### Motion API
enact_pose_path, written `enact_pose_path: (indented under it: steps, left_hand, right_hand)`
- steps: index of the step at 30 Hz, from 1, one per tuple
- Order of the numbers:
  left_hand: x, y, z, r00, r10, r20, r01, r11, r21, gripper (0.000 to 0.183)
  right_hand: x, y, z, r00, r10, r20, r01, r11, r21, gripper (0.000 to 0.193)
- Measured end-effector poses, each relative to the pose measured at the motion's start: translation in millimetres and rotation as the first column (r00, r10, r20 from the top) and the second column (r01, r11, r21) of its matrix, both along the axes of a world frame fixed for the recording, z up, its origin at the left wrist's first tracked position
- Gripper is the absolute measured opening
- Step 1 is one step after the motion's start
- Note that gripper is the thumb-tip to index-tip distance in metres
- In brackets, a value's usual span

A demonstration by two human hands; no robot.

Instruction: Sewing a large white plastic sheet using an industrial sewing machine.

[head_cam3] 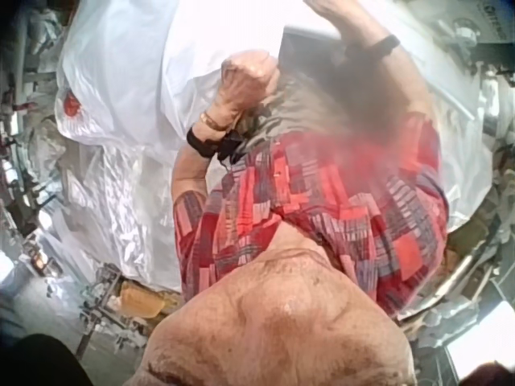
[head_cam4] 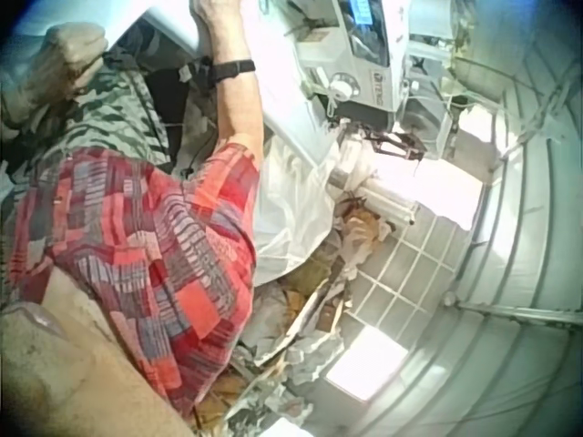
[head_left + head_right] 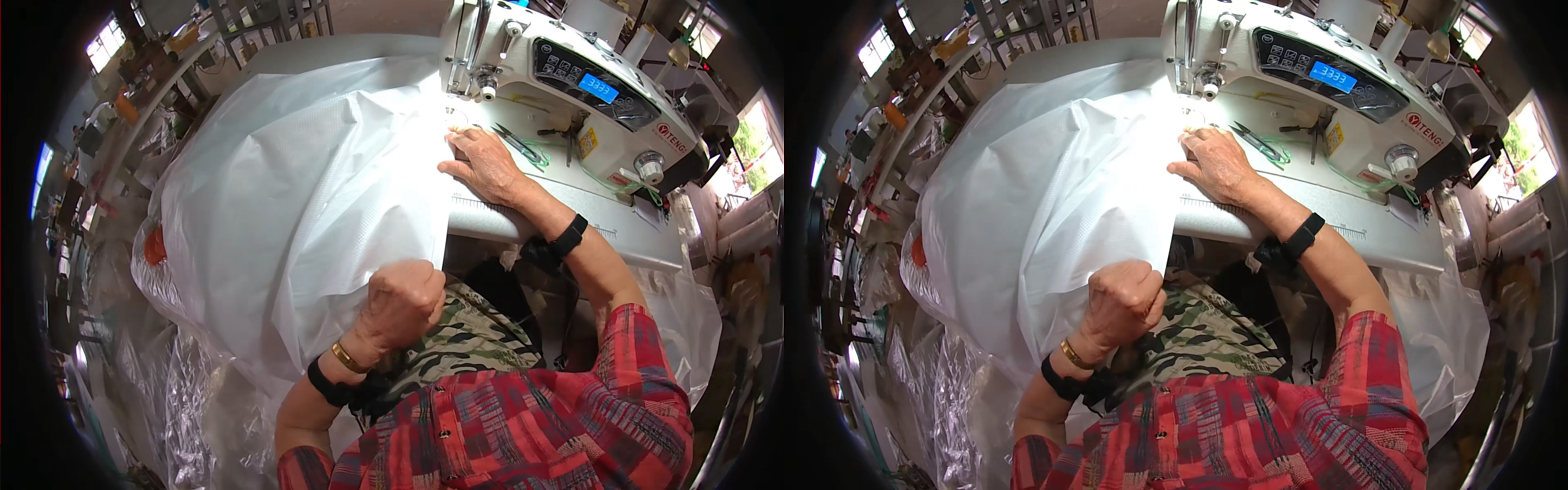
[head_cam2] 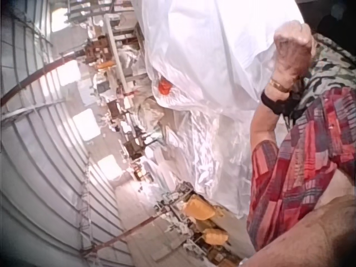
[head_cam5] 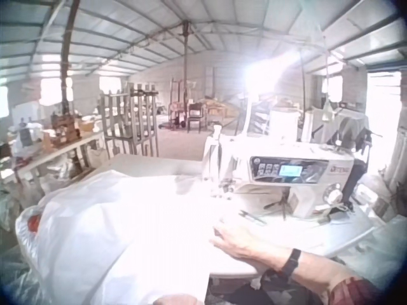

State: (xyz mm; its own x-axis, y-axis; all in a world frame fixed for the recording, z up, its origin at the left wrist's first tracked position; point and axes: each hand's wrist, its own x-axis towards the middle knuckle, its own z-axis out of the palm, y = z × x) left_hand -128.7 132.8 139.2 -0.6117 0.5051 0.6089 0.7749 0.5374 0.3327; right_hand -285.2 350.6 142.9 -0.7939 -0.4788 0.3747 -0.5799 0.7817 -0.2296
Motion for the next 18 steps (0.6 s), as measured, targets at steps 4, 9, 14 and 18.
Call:
enact_pose_path:
  steps: [4,9,14,18]
  left_hand:
    - [-19.9,1.5,4.0,0.997,0.020,-0.078,-0.025,0.998,-0.062,0.021]
    - [-47.3,5.4,6.9,0.995,0.052,-0.081,-0.063,0.987,-0.150,0.018]
    - [-75.7,16.6,4.8,0.991,0.068,-0.116,-0.091,0.974,-0.208,0.015]
    - [-95.8,32.1,6.3,0.988,0.110,-0.105,-0.138,0.937,-0.321,0.011]
  right_hand:
    - [-0.9,2.0,-2.0,0.998,0.055,-0.024,-0.054,0.998,0.012,0.062]
    - [-0.3,3.7,-0.9,0.992,0.122,-0.029,-0.121,0.992,0.026,0.070]
    - [0.6,7.8,-2.6,0.987,0.156,0.025,-0.157,0.983,0.096,0.078]
    - [0.1,10.5,-0.7,0.984,0.163,0.068,-0.170,0.979,0.110,0.077]
